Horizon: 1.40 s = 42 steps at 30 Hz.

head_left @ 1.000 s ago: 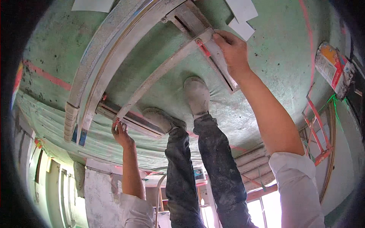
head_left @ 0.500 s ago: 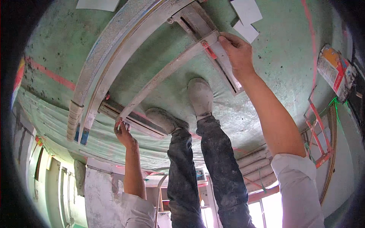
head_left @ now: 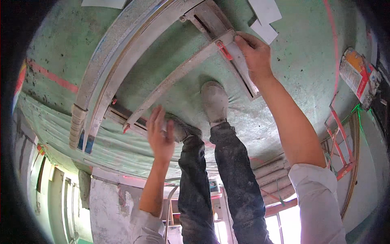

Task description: The person is using a manual tile cutter to score and snap ceramic tiles into specific sizes.

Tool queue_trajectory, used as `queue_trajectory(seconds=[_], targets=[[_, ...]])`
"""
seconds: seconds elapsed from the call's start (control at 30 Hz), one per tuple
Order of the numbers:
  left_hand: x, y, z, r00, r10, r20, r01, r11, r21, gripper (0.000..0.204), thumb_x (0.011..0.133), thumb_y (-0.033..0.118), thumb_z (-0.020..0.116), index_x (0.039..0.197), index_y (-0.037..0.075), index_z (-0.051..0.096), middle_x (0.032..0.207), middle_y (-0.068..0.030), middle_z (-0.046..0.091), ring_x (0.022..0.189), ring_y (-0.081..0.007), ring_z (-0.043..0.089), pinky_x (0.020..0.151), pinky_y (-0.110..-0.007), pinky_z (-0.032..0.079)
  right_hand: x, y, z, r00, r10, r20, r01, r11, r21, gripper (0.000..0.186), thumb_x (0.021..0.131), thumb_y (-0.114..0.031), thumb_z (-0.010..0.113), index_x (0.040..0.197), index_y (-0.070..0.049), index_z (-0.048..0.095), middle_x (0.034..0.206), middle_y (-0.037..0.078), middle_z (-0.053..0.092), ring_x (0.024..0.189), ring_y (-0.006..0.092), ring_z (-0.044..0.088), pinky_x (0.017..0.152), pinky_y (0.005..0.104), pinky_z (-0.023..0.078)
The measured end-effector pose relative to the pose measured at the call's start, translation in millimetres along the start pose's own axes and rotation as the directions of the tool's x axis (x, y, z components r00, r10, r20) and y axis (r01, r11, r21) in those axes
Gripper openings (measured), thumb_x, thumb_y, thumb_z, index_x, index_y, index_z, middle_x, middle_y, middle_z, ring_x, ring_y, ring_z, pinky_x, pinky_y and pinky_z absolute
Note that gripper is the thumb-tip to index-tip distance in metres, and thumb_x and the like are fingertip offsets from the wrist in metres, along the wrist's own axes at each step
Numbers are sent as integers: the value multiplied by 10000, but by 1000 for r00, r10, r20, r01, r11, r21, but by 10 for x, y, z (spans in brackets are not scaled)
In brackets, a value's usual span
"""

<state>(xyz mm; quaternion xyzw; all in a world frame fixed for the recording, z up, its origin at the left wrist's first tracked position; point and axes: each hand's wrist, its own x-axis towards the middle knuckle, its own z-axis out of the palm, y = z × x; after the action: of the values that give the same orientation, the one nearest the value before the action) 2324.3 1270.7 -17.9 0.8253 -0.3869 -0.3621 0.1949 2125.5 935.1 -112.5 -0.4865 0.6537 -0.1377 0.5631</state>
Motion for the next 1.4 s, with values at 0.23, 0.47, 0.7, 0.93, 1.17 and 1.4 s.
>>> queue_trajectory(seconds=[0.23, 0.47, 0.7, 0.93, 1.17, 1.4], targets=[[377, 341, 376, 992, 68, 111, -82, 989, 125, 826, 981, 119, 746, 1715, 71, 371, 1805, -198, 316, 1674, -416, 277, 1348, -538, 275, -16, 18, 66, 1000, -12, 16, 12, 999, -41, 345, 991, -265, 815, 1248, -35, 836, 1115, 87, 841, 1017, 160, 744, 957, 321, 566], [411, 417, 397, 988, 29, 149, -60, 976, 211, 863, 982, 182, 748, 1728, 56, 334, 1818, -191, 286, 1684, -386, 261, 1370, -576, 198, -63, -70, -36, 994, -90, 65, 96, 991, -88, 382, 955, -255, 835, 1282, -60, 810, 1162, 125, 806, 1000, 209, 755, 932, 344, 588], [444, 436, 309, 988, 6, 154, -33, 984, 173, 850, 970, 226, 774, 1712, 79, 384, 1819, -165, 300, 1686, -347, 271, 1375, -571, 187, -4, -352, -196, 717, -509, 477, 690, 418, -591, 609, 848, -424, 902, 1327, -85, 737, 1366, 167, 666, 1200, 391, 688, 1065, 480, 548], [475, 453, 311, 985, -10, 171, -10, 993, 115, 809, 941, 270, 794, 1652, 66, 468, 1802, -178, 325, 1671, -347, 302, 1391, -570, 160, 461, -417, -137, 875, -179, 450, 423, 734, -532, 596, 953, -497, 873, 1286, -13, 768, 1301, 166, 758, 1177, 256, 732, 1042, 391, 553], [320, 223, 199, 999, -19, 49, 21, 999, -32, 796, 941, 252, 784, 1640, 39, 467, 1789, -186, 343, 1671, -343, 304, 1389, -548, 191, 399, -718, 214, 909, 102, 403, 237, 669, -704, 563, 1018, -478, 808, 1319, -10, 722, 1322, 163, 738, 1212, 277, 695, 1065, 409, 530], [-105, -285, 43, 964, -188, -189, 165, 978, -131, 870, 916, 228, 786, 1657, -21, 405, 1790, -249, 297, 1668, -425, 275, 1380, -542, 221, -936, -628, 1042, 483, -406, 775, 862, 69, -501, 402, 1025, -297, 760, 1319, -32, 685, 1296, 220, 686, 1257, 455, 628, 1085, 556, 486]])
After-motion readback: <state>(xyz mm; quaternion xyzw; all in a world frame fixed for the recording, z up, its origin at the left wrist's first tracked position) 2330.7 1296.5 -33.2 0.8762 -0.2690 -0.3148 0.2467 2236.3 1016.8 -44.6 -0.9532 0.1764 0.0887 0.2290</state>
